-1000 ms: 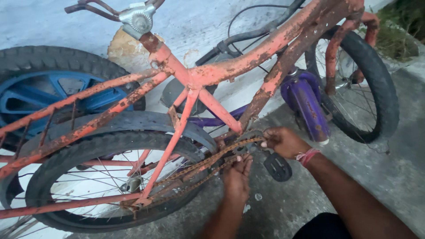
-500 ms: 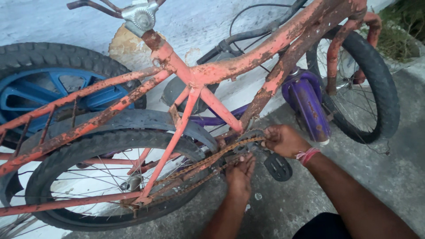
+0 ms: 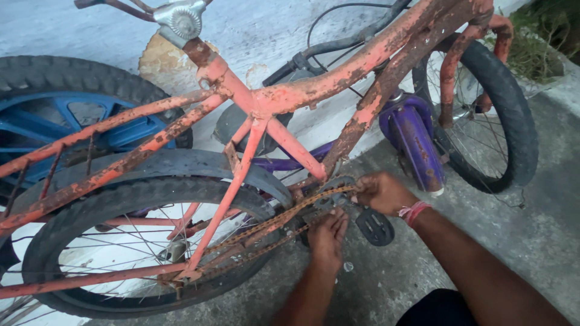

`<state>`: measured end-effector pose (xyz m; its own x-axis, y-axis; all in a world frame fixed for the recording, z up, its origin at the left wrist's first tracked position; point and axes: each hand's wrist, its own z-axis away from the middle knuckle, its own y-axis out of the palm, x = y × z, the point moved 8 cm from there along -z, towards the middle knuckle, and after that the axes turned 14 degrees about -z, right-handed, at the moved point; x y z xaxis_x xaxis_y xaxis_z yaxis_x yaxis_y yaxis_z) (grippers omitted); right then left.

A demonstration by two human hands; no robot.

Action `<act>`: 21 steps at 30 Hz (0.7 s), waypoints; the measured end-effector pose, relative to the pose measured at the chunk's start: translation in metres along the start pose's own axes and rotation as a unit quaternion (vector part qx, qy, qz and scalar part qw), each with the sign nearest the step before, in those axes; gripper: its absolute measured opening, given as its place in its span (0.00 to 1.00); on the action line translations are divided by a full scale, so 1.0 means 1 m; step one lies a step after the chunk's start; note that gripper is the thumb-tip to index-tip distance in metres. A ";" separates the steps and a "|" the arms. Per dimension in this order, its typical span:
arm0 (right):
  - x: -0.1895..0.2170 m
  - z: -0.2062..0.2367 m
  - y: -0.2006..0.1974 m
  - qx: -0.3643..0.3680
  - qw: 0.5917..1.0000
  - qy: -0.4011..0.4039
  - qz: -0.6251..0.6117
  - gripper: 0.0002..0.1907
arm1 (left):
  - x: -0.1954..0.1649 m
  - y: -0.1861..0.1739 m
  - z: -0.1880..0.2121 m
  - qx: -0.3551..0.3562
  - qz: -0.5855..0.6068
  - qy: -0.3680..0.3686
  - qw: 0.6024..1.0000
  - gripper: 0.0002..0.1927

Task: The person works on the rusty chain of a bicycle lying on its side on a concrete slab, threading and positioning the chain over the chainring and rear sprocket by hand. They then lift the bicycle upright and move it against the nearby wall.

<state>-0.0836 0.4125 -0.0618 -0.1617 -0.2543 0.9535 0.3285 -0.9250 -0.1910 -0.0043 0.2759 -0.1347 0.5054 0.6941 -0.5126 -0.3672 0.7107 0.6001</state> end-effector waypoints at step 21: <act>-0.002 -0.006 0.002 0.049 0.995 -0.051 -0.066 0.08 | 0.001 0.000 -0.013 -0.003 -0.041 0.025 0.999 0.11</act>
<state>-0.0884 0.4093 -0.0657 -0.1154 -0.0978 0.9885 0.4003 -0.9153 -0.0439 -0.0137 0.2785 -0.1428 0.4950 0.6380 -0.5898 -0.3306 0.7661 0.5513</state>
